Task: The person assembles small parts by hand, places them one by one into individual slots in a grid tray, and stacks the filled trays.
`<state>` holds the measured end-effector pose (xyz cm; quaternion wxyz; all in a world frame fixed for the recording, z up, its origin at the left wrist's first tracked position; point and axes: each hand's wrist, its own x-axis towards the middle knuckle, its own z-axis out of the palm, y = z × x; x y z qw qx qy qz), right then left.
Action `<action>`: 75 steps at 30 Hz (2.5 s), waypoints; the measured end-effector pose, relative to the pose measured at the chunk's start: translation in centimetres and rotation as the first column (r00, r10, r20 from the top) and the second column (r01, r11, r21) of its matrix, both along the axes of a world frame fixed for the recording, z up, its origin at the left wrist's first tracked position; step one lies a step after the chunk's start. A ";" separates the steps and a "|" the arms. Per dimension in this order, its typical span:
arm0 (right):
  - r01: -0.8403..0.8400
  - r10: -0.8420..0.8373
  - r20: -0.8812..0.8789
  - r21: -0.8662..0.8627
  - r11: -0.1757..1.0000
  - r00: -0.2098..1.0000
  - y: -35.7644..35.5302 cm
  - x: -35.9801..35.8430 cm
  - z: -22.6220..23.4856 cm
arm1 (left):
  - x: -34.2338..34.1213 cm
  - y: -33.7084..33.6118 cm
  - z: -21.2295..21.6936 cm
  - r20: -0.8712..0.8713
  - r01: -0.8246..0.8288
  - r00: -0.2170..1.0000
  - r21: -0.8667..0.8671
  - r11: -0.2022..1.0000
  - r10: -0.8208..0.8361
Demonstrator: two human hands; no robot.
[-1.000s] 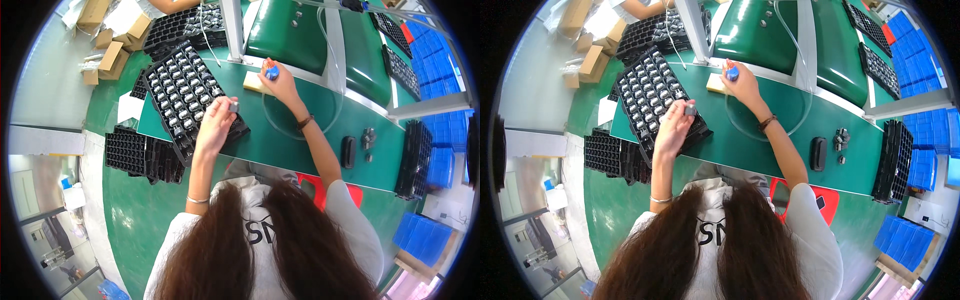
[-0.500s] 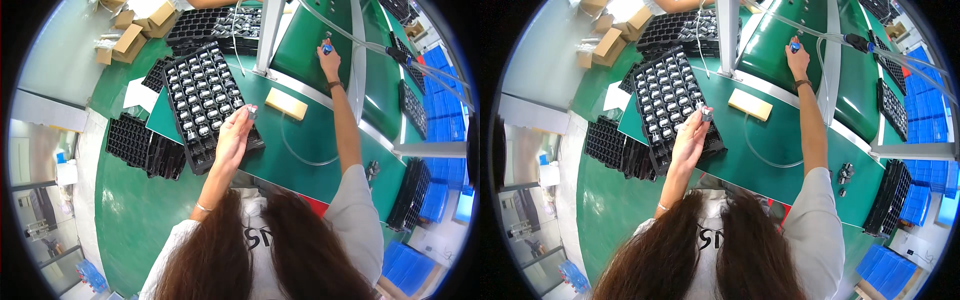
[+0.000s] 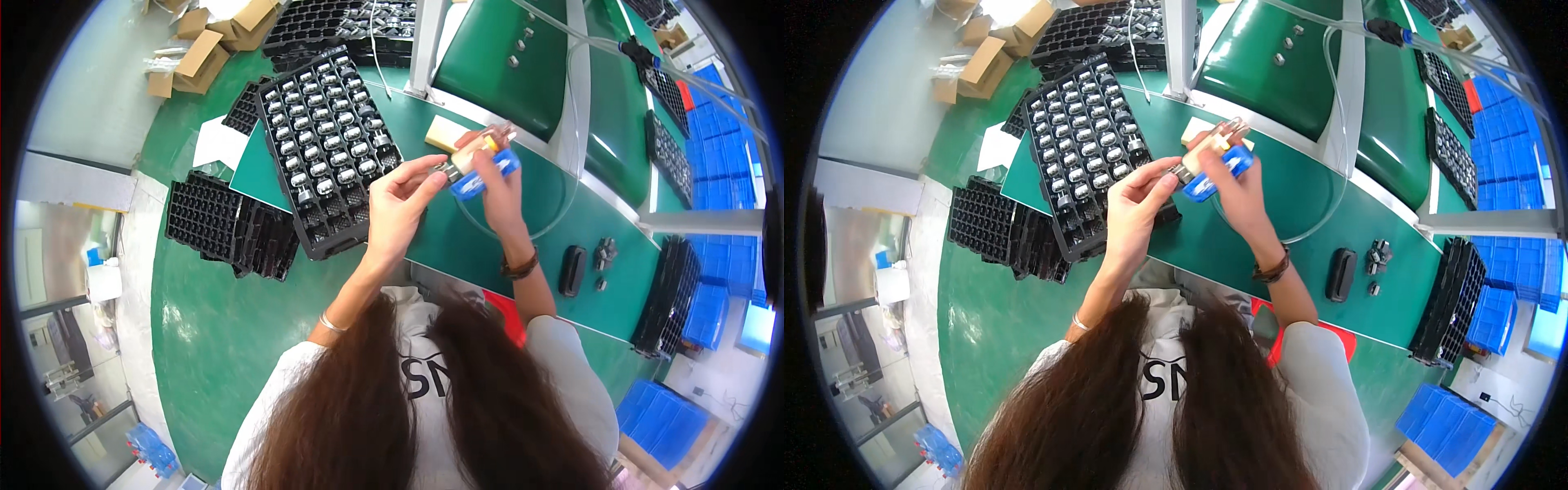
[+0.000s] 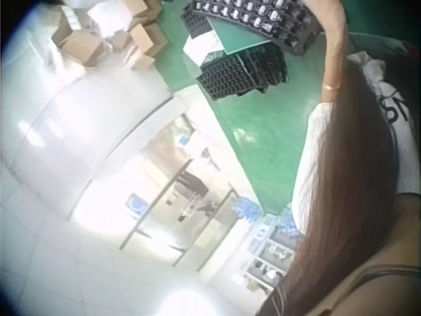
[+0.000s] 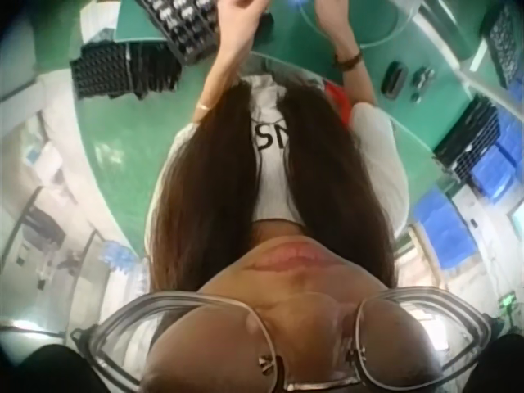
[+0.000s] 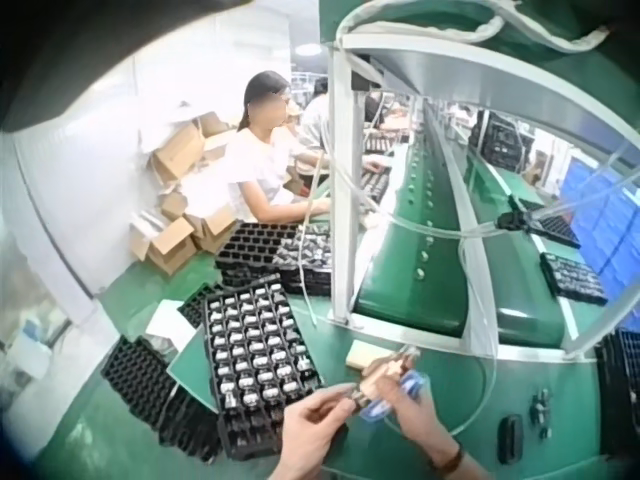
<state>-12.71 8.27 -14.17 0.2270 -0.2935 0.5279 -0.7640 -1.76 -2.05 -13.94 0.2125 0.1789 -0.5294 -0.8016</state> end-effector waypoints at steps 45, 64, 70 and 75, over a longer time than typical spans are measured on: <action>0.605 -0.268 -0.694 0.297 0.739 0.668 0.2 -5.8 -8.1 | 2.7 -5.3 -3.8 -0.006 -0.007 1.000 0.358 0.934 0.009; 0.596 -0.263 -0.685 0.306 0.743 0.679 -1.2 -6.2 -8.8 | 1.7 -3.7 -3.5 0.057 0.022 0.997 0.490 0.871 -0.058; 0.577 -0.251 -0.669 0.322 0.751 0.700 -1.2 -6.2 -8.6 | 1.7 -3.0 -3.8 0.023 0.077 0.994 0.513 0.855 -0.104; 0.605 -0.270 -0.713 0.264 0.751 0.647 -1.3 -6.0 -7.7 | 1.9 -2.8 -3.8 0.023 0.087 0.993 0.513 0.854 -0.115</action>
